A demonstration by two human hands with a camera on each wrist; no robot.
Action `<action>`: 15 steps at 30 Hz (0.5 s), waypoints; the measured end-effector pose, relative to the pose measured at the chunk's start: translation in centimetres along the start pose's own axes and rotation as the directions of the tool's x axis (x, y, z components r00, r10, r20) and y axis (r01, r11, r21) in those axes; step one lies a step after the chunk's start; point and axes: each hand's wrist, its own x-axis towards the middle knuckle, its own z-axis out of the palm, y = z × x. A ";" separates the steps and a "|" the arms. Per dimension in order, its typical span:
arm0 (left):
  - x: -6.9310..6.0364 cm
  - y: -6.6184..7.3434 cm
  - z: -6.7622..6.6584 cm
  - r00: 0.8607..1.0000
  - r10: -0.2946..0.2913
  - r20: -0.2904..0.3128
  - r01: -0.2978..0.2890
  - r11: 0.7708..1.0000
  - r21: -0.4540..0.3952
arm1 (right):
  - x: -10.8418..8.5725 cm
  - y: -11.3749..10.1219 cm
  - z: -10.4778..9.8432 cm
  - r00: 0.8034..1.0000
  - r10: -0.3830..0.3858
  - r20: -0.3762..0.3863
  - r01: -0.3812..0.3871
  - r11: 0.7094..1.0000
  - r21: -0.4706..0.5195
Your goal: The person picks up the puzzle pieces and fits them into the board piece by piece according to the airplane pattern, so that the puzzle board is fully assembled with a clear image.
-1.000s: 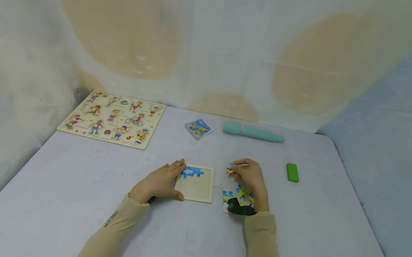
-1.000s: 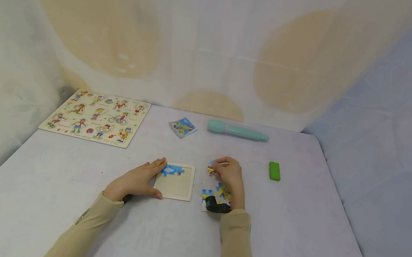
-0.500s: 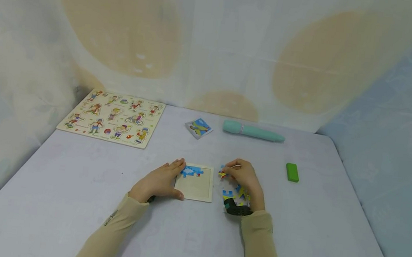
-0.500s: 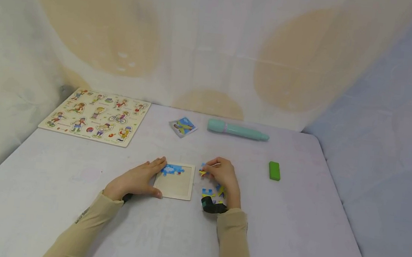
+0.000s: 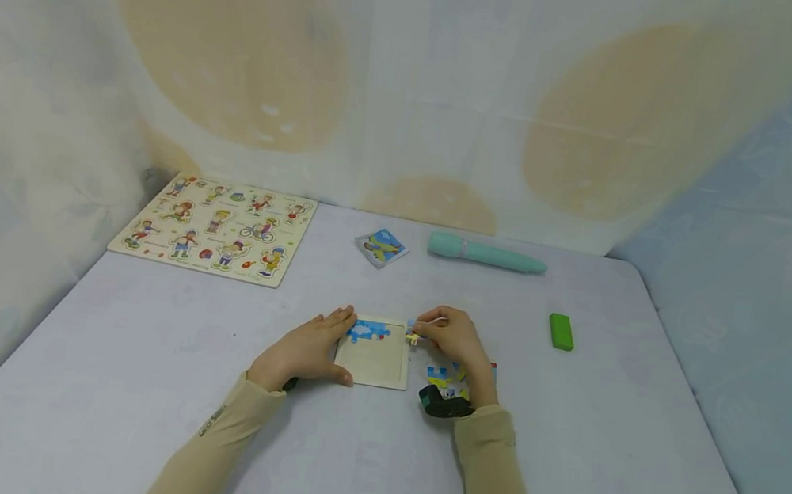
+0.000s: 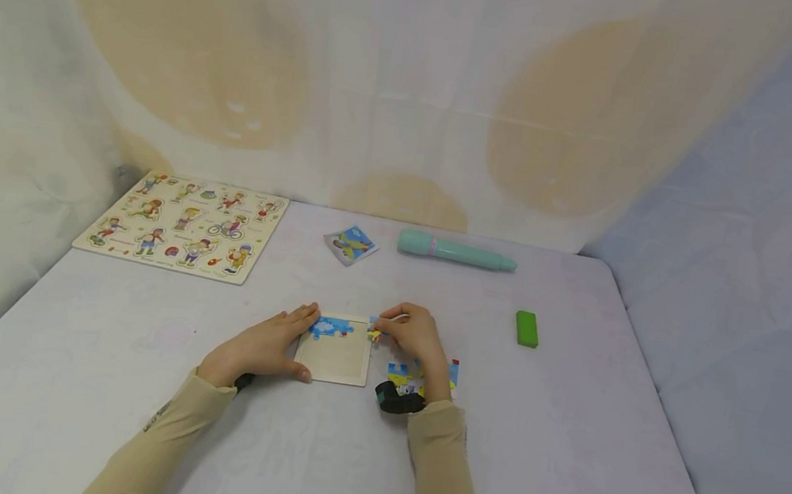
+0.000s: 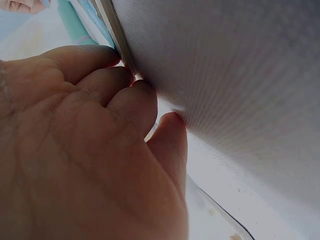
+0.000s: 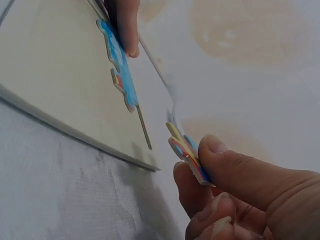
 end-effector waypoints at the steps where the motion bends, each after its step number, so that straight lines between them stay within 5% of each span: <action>1: 0.0 0.0 0.0 1.000 0.001 -0.002 -0.001 1.000 0.003 | 0.0 -0.1 0.1 1.000 0.000 0.006 0.000 1.000 0.006; 15: 0.0 0.1 -0.1 1.000 -0.007 0.011 0.007 1.000 0.005 | 0.1 -0.6 1.9 1.000 0.002 0.014 -0.003 0.997 0.080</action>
